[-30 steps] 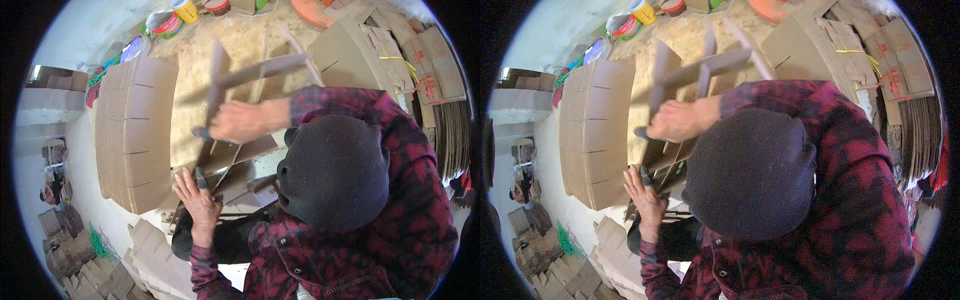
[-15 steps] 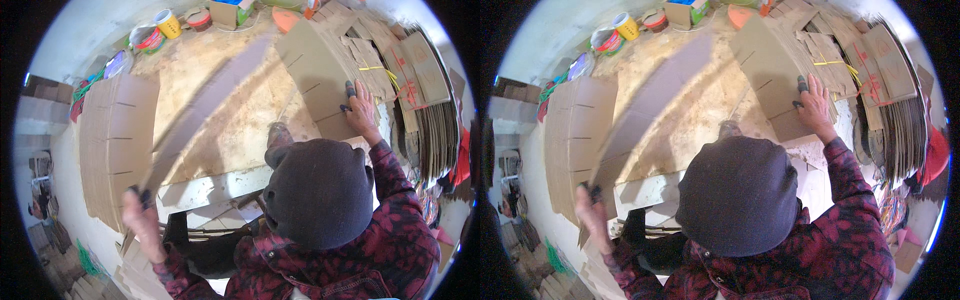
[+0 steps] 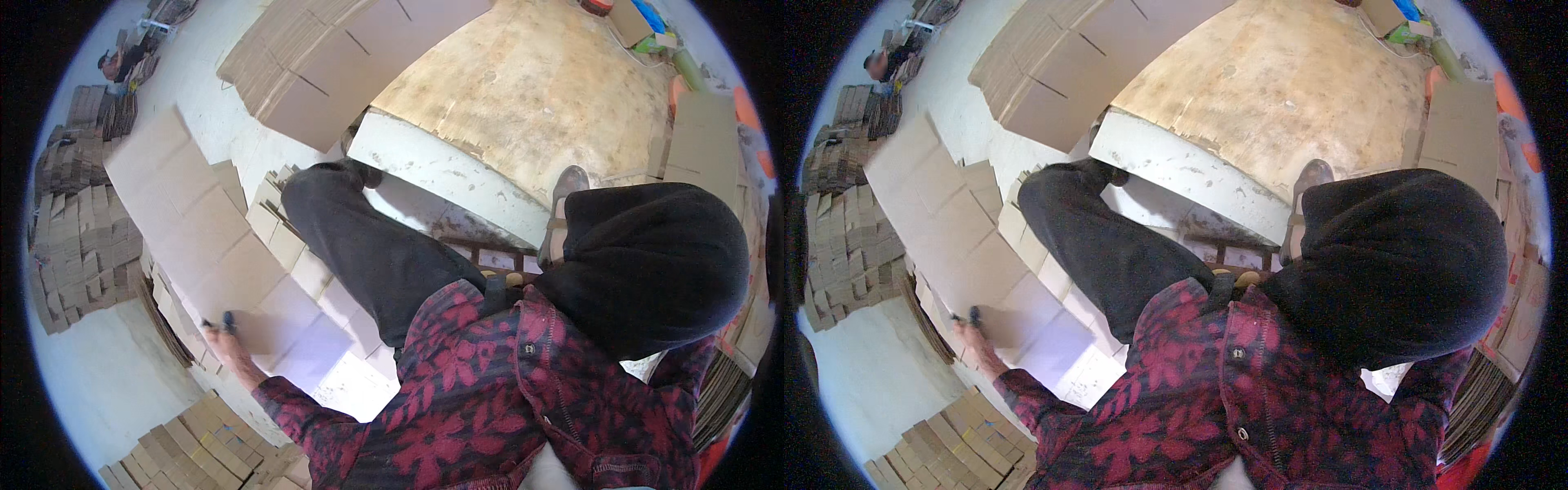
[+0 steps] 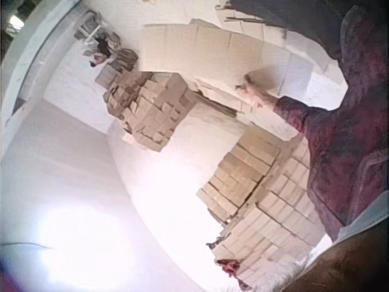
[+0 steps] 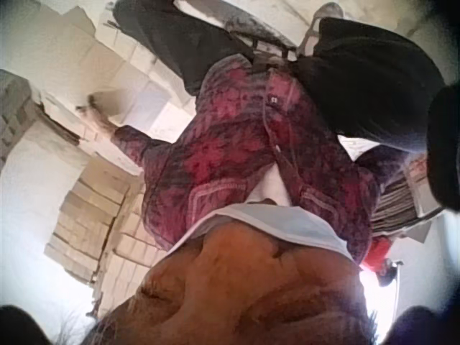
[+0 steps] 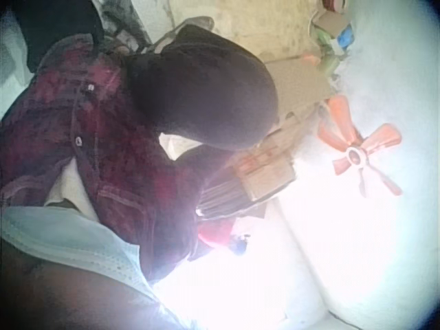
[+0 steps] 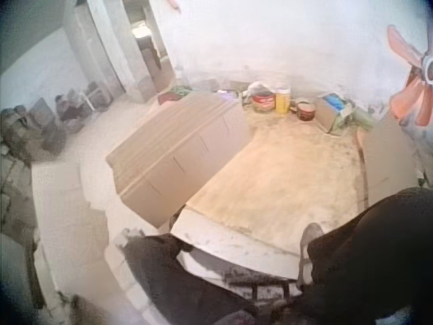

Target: The person sits on the floor and uses a knife to cut pre-scored lines on flat cardboard sheets. They repeatedly lift and separate the cut sections, then place the finished pieces aside.

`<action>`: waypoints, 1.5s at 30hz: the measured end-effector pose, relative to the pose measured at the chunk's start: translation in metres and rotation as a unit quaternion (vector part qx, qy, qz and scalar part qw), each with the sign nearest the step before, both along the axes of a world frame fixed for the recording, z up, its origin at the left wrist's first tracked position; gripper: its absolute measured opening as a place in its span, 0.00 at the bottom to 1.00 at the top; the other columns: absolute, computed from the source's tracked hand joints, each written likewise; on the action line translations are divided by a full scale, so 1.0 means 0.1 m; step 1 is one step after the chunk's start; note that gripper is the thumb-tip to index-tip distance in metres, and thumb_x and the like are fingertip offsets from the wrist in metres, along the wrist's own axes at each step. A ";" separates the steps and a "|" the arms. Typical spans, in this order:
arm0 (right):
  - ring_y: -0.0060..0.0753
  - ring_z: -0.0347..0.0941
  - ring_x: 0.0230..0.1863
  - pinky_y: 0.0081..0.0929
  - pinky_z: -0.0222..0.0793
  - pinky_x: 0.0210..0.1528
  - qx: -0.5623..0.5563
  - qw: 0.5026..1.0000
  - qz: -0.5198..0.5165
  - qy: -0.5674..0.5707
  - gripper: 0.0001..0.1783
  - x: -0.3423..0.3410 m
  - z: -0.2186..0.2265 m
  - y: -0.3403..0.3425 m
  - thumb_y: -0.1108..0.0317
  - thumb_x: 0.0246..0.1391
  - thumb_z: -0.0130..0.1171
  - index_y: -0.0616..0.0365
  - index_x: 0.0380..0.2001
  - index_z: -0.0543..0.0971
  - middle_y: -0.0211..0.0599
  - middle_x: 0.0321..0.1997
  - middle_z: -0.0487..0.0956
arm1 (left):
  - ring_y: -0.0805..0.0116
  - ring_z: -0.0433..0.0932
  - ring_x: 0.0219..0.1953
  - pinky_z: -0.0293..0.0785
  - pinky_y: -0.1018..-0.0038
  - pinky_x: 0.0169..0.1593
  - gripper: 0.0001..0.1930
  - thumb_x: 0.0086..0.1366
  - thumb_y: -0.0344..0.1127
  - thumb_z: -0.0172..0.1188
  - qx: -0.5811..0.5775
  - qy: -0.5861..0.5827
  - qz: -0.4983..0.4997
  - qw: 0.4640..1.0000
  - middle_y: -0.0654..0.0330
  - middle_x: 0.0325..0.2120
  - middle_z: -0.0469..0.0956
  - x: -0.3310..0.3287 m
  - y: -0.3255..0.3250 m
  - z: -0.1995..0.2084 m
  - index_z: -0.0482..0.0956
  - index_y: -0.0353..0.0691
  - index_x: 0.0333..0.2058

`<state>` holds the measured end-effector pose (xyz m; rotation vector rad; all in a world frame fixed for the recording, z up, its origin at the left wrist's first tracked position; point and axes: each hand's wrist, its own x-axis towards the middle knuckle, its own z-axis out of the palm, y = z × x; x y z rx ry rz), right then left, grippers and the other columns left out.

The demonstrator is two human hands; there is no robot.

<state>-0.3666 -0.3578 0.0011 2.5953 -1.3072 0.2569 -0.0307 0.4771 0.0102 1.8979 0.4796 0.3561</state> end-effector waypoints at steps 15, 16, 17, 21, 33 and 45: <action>0.46 0.71 0.23 0.39 0.64 0.24 0.214 0.923 0.274 -0.167 0.06 2.46 0.58 0.41 0.79 0.44 0.47 0.65 0.30 0.66 0.49 0.19 0.70 | 0.47 0.71 0.43 0.66 0.62 0.47 0.20 0.50 0.31 0.59 0.390 -0.116 -0.381 0.830 0.44 0.36 0.74 2.48 -3.11 -0.15 0.71 0.32 0.42; 0.50 0.71 0.25 0.41 0.64 0.24 0.221 0.918 0.294 -0.147 0.07 2.68 0.63 0.41 0.79 0.44 0.47 0.65 0.30 0.66 0.52 0.20 0.70 | 0.47 0.71 0.41 0.67 0.61 0.45 0.18 0.49 0.30 0.59 0.422 -0.157 -0.408 0.794 0.46 0.35 0.74 2.64 -3.46 -0.13 0.72 0.34 0.42; 0.53 0.71 0.26 0.42 0.64 0.25 0.228 0.913 0.316 -0.125 0.07 2.92 0.67 0.40 0.79 0.44 0.47 0.65 0.31 0.66 0.54 0.21 0.71 | 0.47 0.71 0.40 0.67 0.60 0.45 0.17 0.49 0.29 0.59 0.405 -0.196 -0.437 0.779 0.45 0.35 0.73 2.81 -3.79 -0.16 0.72 0.34 0.40; 0.60 0.69 0.28 0.46 0.63 0.28 0.154 0.913 0.369 -0.085 0.07 3.58 0.62 0.26 0.75 0.46 0.47 0.65 0.31 0.66 0.56 0.25 0.72 | 0.47 0.70 0.40 0.67 0.61 0.44 0.17 0.50 0.28 0.59 0.382 -0.243 -0.476 0.754 0.47 0.35 0.72 3.00 -5.16 -0.22 0.71 0.35 0.41; 0.58 0.71 0.30 0.46 0.65 0.30 0.274 0.900 0.336 -0.054 0.17 4.35 -0.03 -0.04 0.77 0.46 0.44 0.65 0.42 0.62 0.56 0.26 0.73 | 0.50 0.74 0.32 0.69 0.62 0.37 0.14 0.46 0.34 0.65 0.471 -0.102 -0.455 0.749 0.48 0.25 0.74 3.53 -5.66 0.00 0.71 0.35 0.30; 0.58 0.70 0.31 0.46 0.65 0.29 0.232 0.892 0.383 -0.063 0.19 4.40 0.08 0.15 0.80 0.43 0.44 0.63 0.43 0.62 0.54 0.27 0.73 | 0.47 0.74 0.34 0.71 0.58 0.38 0.10 0.50 0.32 0.56 0.452 -0.102 -0.686 0.561 0.45 0.28 0.75 2.84 -5.88 -0.19 0.71 0.33 0.31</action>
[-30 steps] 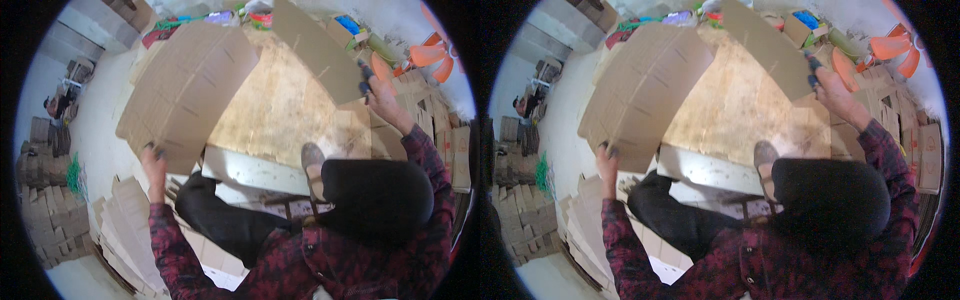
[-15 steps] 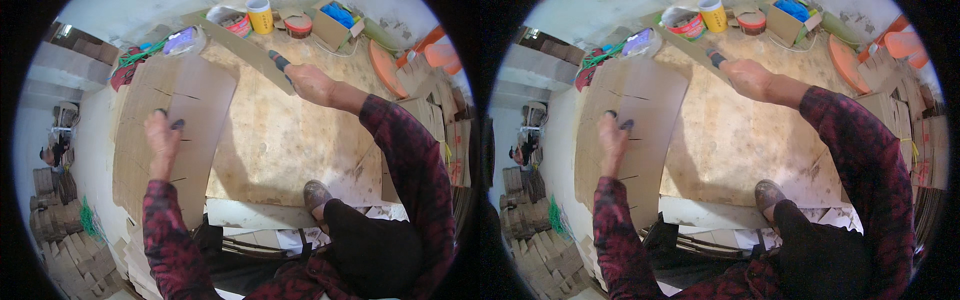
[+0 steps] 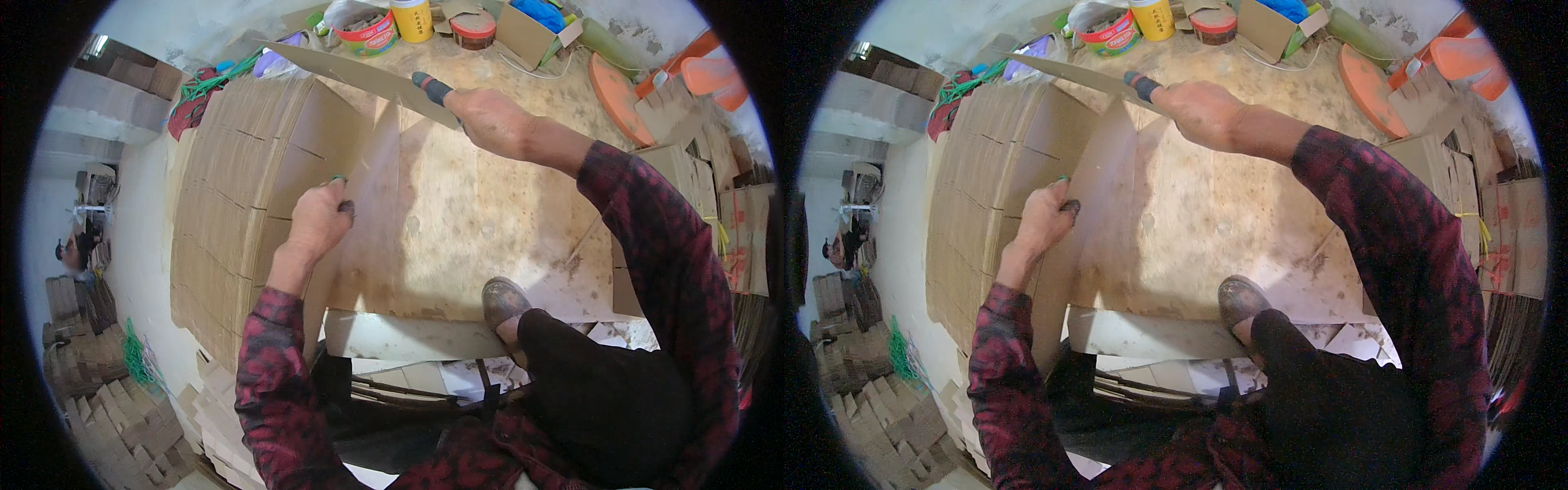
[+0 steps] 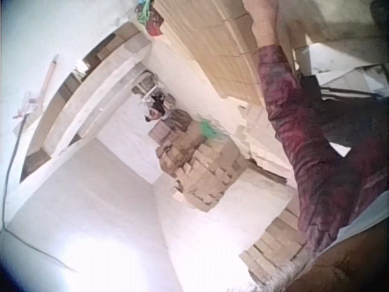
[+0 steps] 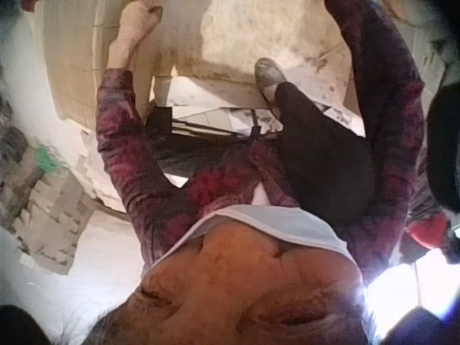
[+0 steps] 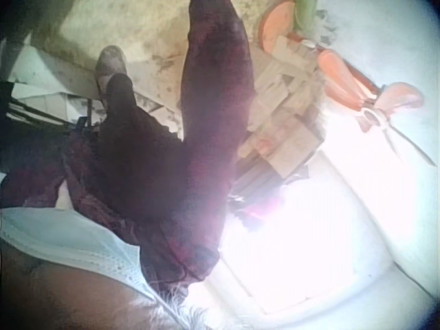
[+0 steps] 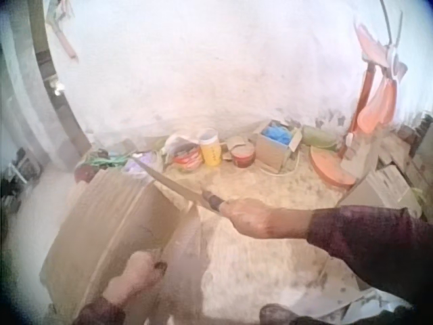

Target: The person sits on the floor and uses a knife to cut pre-scored lines on flat cardboard sheets. They repeatedly lift and separate the cut sections, then place the finished pieces aside.

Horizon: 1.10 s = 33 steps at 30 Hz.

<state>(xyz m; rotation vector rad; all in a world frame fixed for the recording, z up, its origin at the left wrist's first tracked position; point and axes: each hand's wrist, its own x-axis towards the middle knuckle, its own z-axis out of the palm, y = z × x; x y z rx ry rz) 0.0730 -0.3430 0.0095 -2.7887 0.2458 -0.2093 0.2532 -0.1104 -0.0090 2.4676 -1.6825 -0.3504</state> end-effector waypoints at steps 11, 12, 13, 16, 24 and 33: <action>0.54 0.70 0.25 0.44 0.66 0.26 -0.043 0.991 -0.008 -0.128 0.16 -0.59 0.19 0.22 0.79 0.43 0.46 0.63 0.40 0.68 0.49 0.26 0.73 | 0.46 0.76 0.33 0.72 0.56 0.37 0.08 0.51 0.31 0.52 -0.019 -0.050 0.061 0.997 0.45 0.28 0.76 -0.45 -0.32 -0.13 0.72 0.36 0.30; 0.53 0.70 0.25 0.43 0.66 0.25 -0.052 0.991 -0.002 -0.120 0.17 -0.63 0.19 0.21 0.79 0.43 0.46 0.63 0.41 0.68 0.49 0.25 0.73 | 0.46 0.76 0.33 0.72 0.56 0.37 0.08 0.51 0.31 0.52 -0.019 -0.040 0.056 0.997 0.45 0.29 0.76 -0.50 -0.38 -0.12 0.72 0.36 0.31; 0.52 0.70 0.25 0.42 0.66 0.25 -0.061 0.992 0.003 -0.112 0.19 -0.66 0.18 0.20 0.78 0.43 0.47 0.63 0.42 0.68 0.49 0.25 0.72 | 0.46 0.76 0.33 0.72 0.56 0.37 0.08 0.51 0.31 0.52 -0.019 -0.030 0.050 0.998 0.44 0.29 0.76 -0.55 -0.43 -0.11 0.72 0.35 0.31; 0.50 0.71 0.24 0.39 0.67 0.23 -0.061 0.991 0.022 -0.120 0.24 -0.74 0.17 0.33 0.78 0.43 0.47 0.63 0.48 0.66 0.48 0.25 0.72 | 0.45 0.76 0.33 0.72 0.56 0.38 0.09 0.51 0.31 0.51 -0.028 0.000 0.044 0.999 0.43 0.29 0.76 -0.70 -0.50 0.01 0.73 0.34 0.32; 0.49 0.71 0.22 0.39 0.67 0.21 -0.016 0.991 0.001 -0.134 0.29 -0.97 0.18 0.56 0.77 0.42 0.48 0.64 0.53 0.62 0.47 0.26 0.71 | 0.42 0.74 0.32 0.70 0.56 0.35 0.08 0.49 0.30 0.51 -0.087 0.078 0.015 0.993 0.39 0.23 0.73 -0.71 -0.79 0.05 0.73 0.33 0.29; 0.58 0.69 0.23 0.45 0.64 0.22 0.063 0.992 -0.053 -0.097 0.07 -0.82 0.48 0.72 0.78 0.42 0.48 0.65 0.29 0.69 0.55 0.19 0.70 | 0.46 0.75 0.33 0.71 0.57 0.37 0.07 0.51 0.28 0.50 -0.024 0.069 0.019 0.997 0.44 0.25 0.75 -0.77 -0.71 0.00 0.72 0.34 0.29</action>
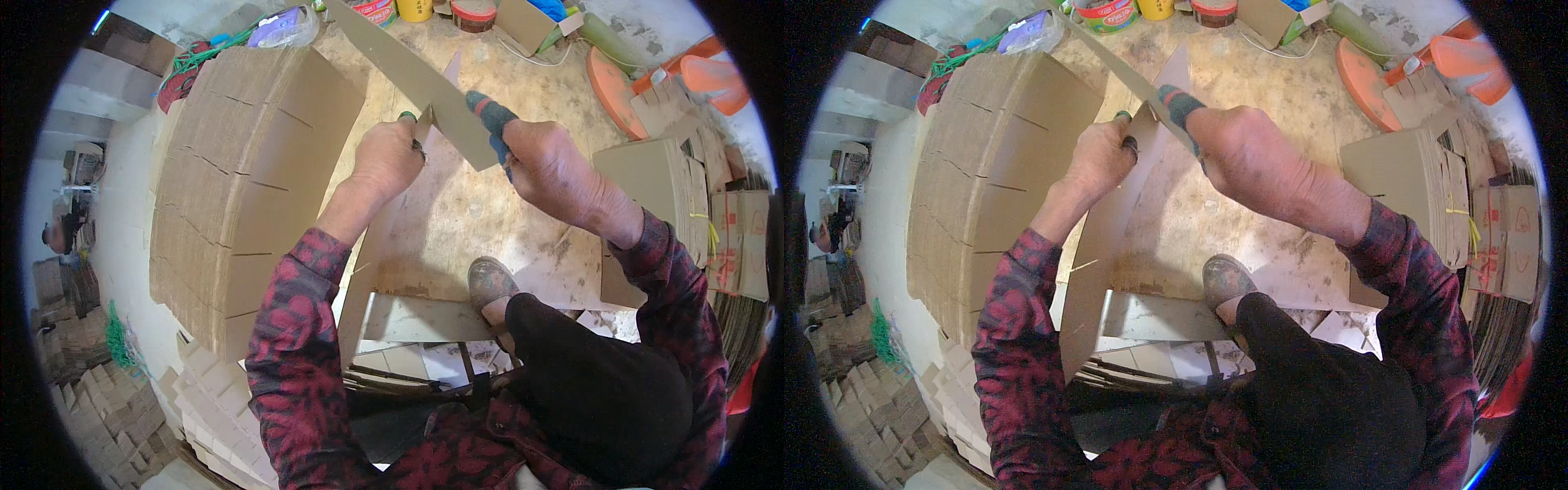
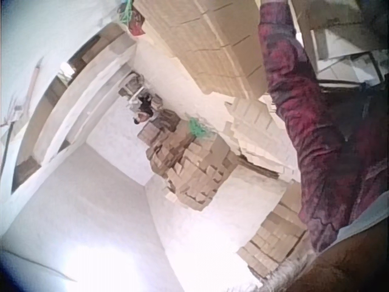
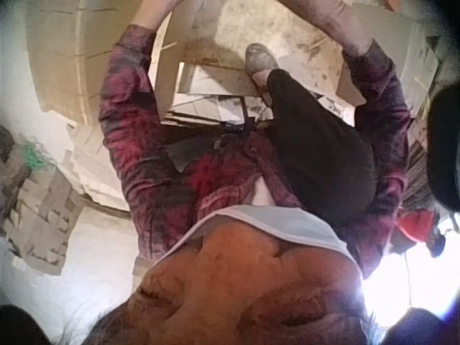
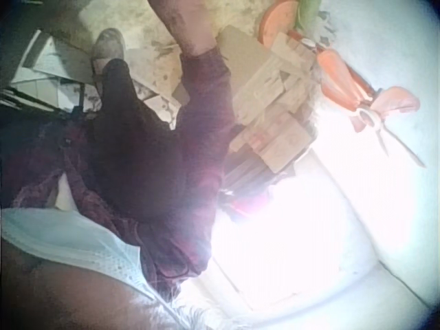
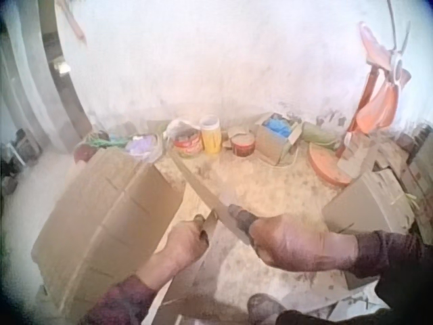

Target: The person sits on the floor and uses a knife to cut pre-scored lines on flat cardboard sheets. They repeatedly lift and separate the cut sections, then place the finished pieces aside.

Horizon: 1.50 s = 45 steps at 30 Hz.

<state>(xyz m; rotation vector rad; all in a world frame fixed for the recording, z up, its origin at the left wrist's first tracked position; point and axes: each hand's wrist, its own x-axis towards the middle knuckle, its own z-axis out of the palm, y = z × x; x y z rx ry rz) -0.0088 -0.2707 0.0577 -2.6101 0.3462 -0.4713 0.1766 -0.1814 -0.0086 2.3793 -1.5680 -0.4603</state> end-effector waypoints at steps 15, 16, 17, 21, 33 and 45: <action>0.53 0.70 0.26 0.41 0.66 0.26 -0.092 0.994 -0.017 -0.051 0.08 0.08 -0.26 -0.32 0.67 0.47 0.55 0.62 0.27 0.72 0.49 0.21 0.72 | 0.47 0.69 0.44 0.66 0.63 0.49 0.31 0.52 0.40 0.61 -0.187 -0.179 0.032 0.965 0.46 0.45 0.69 0.86 0.65 -0.05 0.63 0.34 0.53; 0.53 0.70 0.26 0.42 0.66 0.27 -0.121 0.991 0.004 -0.056 0.08 0.21 -0.24 -0.34 0.68 0.46 0.54 0.62 0.26 0.71 0.49 0.22 0.72 | 0.47 0.68 0.46 0.65 0.63 0.51 0.32 0.50 0.41 0.63 -0.171 -0.293 0.055 0.939 0.44 0.45 0.69 1.07 0.76 -0.04 0.64 0.33 0.52; 0.53 0.70 0.27 0.43 0.66 0.28 -0.153 0.986 0.022 -0.061 0.08 0.35 -0.19 -0.33 0.69 0.46 0.54 0.62 0.26 0.70 0.48 0.23 0.73 | 0.48 0.69 0.46 0.65 0.62 0.50 0.31 0.50 0.42 0.64 -0.155 -0.341 0.061 0.925 0.44 0.44 0.69 1.27 0.90 -0.04 0.65 0.33 0.49; 0.53 0.70 0.30 0.45 0.65 0.31 -0.160 0.985 0.043 -0.055 0.07 0.66 -0.37 -0.45 0.70 0.44 0.52 0.62 0.26 0.69 0.47 0.25 0.73 | 0.51 0.72 0.41 0.68 0.63 0.44 0.22 0.48 0.39 0.64 -0.098 -0.347 0.163 0.918 0.45 0.37 0.73 1.50 1.16 0.01 0.70 0.34 0.40; 0.57 0.71 0.28 0.47 0.66 0.31 -0.052 0.994 0.022 0.096 0.12 0.60 -0.54 -0.34 0.74 0.42 0.48 0.64 0.34 0.67 0.55 0.23 0.73 | 0.48 0.75 0.33 0.71 0.62 0.38 0.12 0.52 0.31 0.56 0.030 0.112 -0.018 0.993 0.45 0.28 0.76 0.98 1.35 0.05 0.73 0.35 0.37; 0.56 0.70 0.26 0.45 0.65 0.26 -0.104 0.994 0.010 -0.021 0.03 0.00 -0.14 -0.28 0.78 0.39 0.49 0.62 0.22 0.68 0.50 0.21 0.71 | 0.43 0.73 0.32 0.69 0.54 0.36 0.06 0.52 0.29 0.52 0.039 -0.076 -0.045 0.995 0.43 0.23 0.73 0.20 0.90 -0.06 0.68 0.35 0.29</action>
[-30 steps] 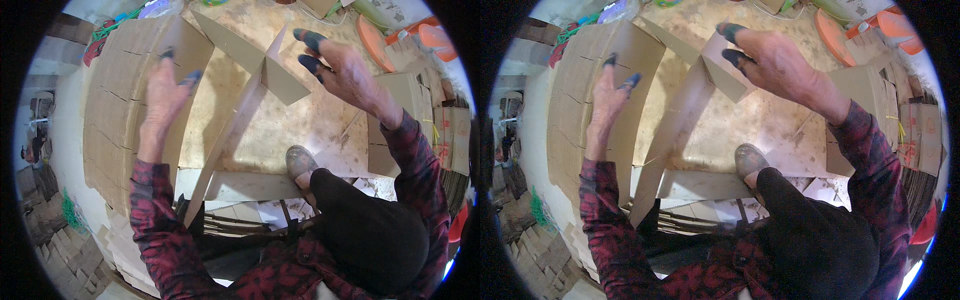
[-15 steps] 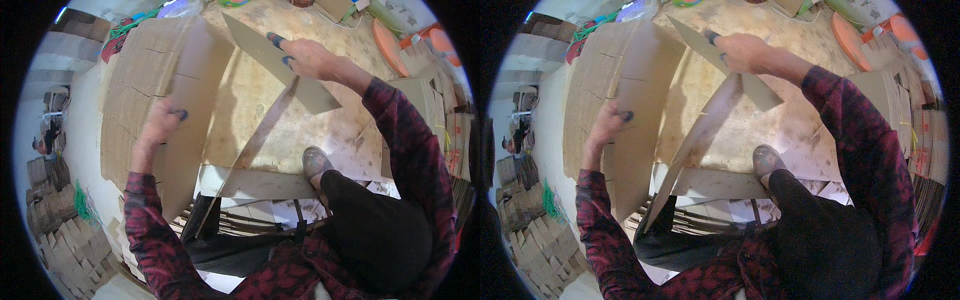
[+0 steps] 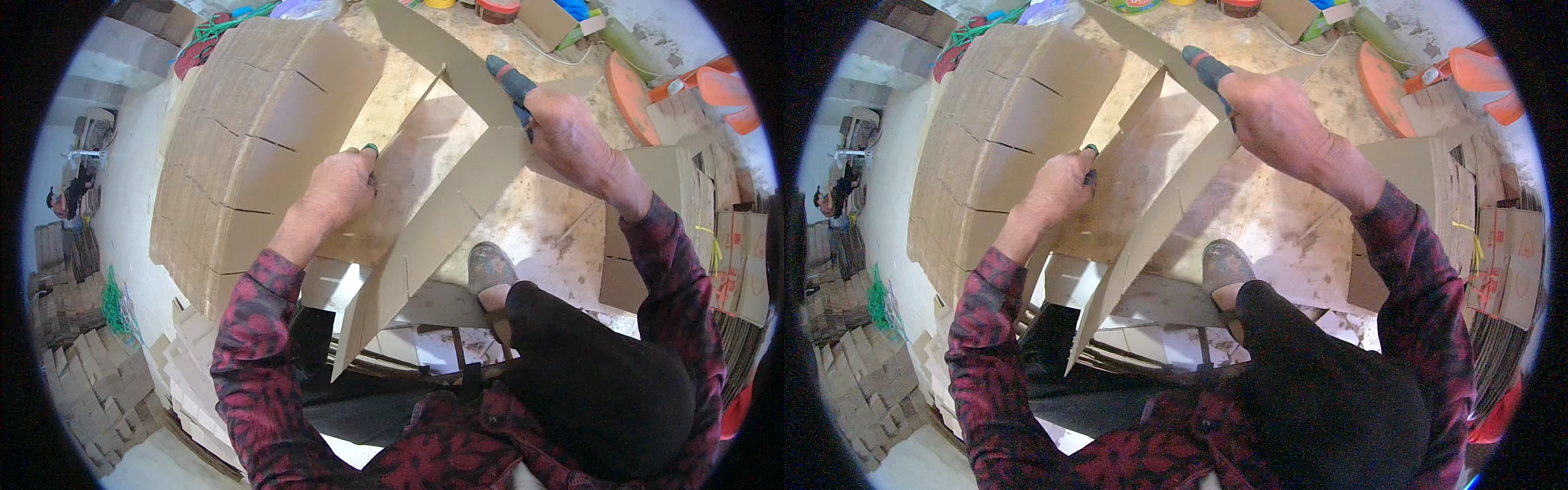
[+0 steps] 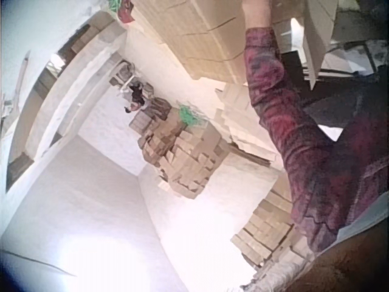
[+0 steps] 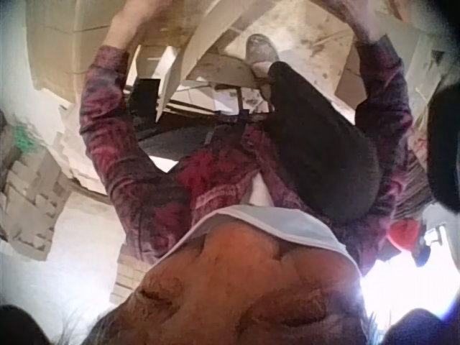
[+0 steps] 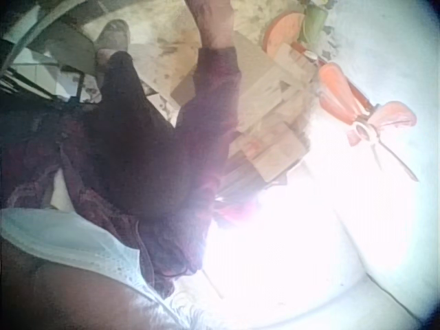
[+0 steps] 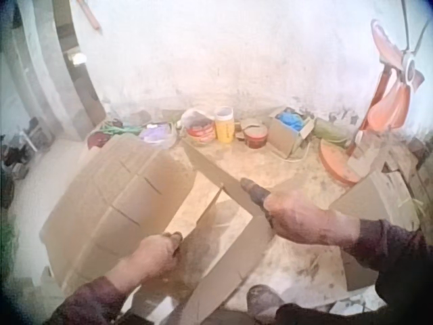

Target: The person sits on the floor and uses a knife to cut pre-scored lines on flat cardboard sheets. They repeatedly lift and separate the cut sections, then place the finished pieces aside.

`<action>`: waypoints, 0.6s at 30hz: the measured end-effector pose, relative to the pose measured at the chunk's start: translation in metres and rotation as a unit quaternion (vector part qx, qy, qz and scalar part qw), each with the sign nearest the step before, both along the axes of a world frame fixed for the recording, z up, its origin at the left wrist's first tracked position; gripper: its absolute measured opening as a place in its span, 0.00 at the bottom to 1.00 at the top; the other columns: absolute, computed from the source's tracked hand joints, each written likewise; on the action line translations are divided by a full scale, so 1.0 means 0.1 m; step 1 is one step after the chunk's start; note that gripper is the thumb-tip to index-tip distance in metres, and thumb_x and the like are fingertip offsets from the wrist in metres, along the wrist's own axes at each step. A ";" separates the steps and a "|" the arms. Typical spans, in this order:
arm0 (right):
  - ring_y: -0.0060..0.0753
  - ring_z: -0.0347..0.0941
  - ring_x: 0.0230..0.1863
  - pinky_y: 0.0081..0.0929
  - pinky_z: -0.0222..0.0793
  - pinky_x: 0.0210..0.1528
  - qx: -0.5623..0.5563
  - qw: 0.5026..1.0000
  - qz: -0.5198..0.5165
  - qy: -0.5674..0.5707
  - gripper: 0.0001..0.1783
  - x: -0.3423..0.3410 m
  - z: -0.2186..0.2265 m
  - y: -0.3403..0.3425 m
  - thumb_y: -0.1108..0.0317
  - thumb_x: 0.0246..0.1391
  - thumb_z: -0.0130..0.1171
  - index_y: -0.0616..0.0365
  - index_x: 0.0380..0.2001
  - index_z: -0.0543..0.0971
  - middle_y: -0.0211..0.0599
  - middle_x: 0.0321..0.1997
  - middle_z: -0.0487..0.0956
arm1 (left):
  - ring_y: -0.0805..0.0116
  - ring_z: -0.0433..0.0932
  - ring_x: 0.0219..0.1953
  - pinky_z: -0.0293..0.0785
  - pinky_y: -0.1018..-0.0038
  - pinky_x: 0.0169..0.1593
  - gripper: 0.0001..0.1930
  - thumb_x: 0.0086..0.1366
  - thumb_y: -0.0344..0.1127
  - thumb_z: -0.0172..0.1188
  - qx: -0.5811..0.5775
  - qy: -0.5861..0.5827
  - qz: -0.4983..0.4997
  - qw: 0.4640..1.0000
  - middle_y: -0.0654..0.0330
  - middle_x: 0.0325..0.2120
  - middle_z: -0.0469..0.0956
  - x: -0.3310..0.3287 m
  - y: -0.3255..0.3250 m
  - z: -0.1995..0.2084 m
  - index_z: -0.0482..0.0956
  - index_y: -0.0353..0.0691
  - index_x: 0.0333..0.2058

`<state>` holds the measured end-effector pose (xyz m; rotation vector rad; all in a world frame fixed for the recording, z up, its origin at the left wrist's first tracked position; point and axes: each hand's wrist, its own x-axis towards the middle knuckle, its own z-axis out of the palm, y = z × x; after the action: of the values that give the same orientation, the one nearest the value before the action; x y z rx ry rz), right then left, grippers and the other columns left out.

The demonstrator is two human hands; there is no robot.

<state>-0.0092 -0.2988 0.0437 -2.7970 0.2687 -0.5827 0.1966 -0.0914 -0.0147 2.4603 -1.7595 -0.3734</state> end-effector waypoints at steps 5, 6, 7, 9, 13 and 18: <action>0.54 0.70 0.25 0.43 0.65 0.25 0.028 0.999 -0.013 0.010 0.03 -0.17 -0.03 -0.07 0.78 0.40 0.49 0.60 0.23 0.69 0.48 0.22 0.71 | 0.43 0.74 0.31 0.69 0.55 0.36 0.06 0.52 0.28 0.51 -0.034 0.017 0.018 0.999 0.42 0.23 0.73 -0.10 -0.26 -0.01 0.69 0.33 0.28; 0.53 0.70 0.25 0.43 0.66 0.25 0.038 0.999 -0.008 0.014 0.04 -0.19 -0.05 -0.09 0.78 0.40 0.49 0.60 0.24 0.69 0.48 0.21 0.71 | 0.44 0.74 0.32 0.70 0.56 0.37 0.06 0.52 0.29 0.50 -0.022 0.026 0.027 0.999 0.42 0.24 0.74 -0.12 -0.33 0.04 0.71 0.33 0.29; 0.53 0.70 0.25 0.43 0.66 0.25 0.026 0.999 -0.005 0.032 0.05 -0.22 -0.05 -0.08 0.78 0.40 0.48 0.59 0.25 0.69 0.47 0.21 0.71 | 0.46 0.75 0.33 0.71 0.57 0.39 0.07 0.52 0.29 0.49 -0.010 0.035 0.035 0.999 0.42 0.25 0.75 -0.14 -0.39 0.06 0.72 0.34 0.30; 0.51 0.71 0.25 0.42 0.66 0.25 0.002 0.998 0.005 0.063 0.07 -0.27 0.01 -0.01 0.78 0.41 0.48 0.58 0.27 0.70 0.47 0.21 0.72 | 0.45 0.75 0.33 0.70 0.57 0.39 0.09 0.52 0.29 0.49 -0.020 0.051 0.045 0.997 0.41 0.26 0.75 -0.14 -0.49 0.03 0.73 0.33 0.31; 0.51 0.71 0.25 0.42 0.66 0.25 0.043 0.996 0.056 0.055 0.09 -0.26 0.07 0.22 0.77 0.42 0.47 0.60 0.31 0.69 0.48 0.20 0.71 | 0.45 0.75 0.34 0.71 0.58 0.40 0.11 0.52 0.30 0.50 -0.030 0.091 0.053 0.994 0.41 0.27 0.75 -0.20 -0.62 0.06 0.74 0.33 0.35; 0.57 0.71 0.26 0.45 0.65 0.26 0.083 0.993 0.044 0.065 0.06 -0.01 -0.10 0.04 0.77 0.42 0.46 0.63 0.28 0.69 0.53 0.20 0.72 | 0.46 0.75 0.33 0.70 0.60 0.38 0.09 0.50 0.29 0.51 -0.079 0.067 0.092 0.990 0.42 0.26 0.74 -0.09 -0.77 -0.08 0.74 0.34 0.30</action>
<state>-0.0102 -0.2952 0.0337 -2.6733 0.2073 -0.3423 0.1871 -0.1679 -0.0223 2.3984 -1.4389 -0.3575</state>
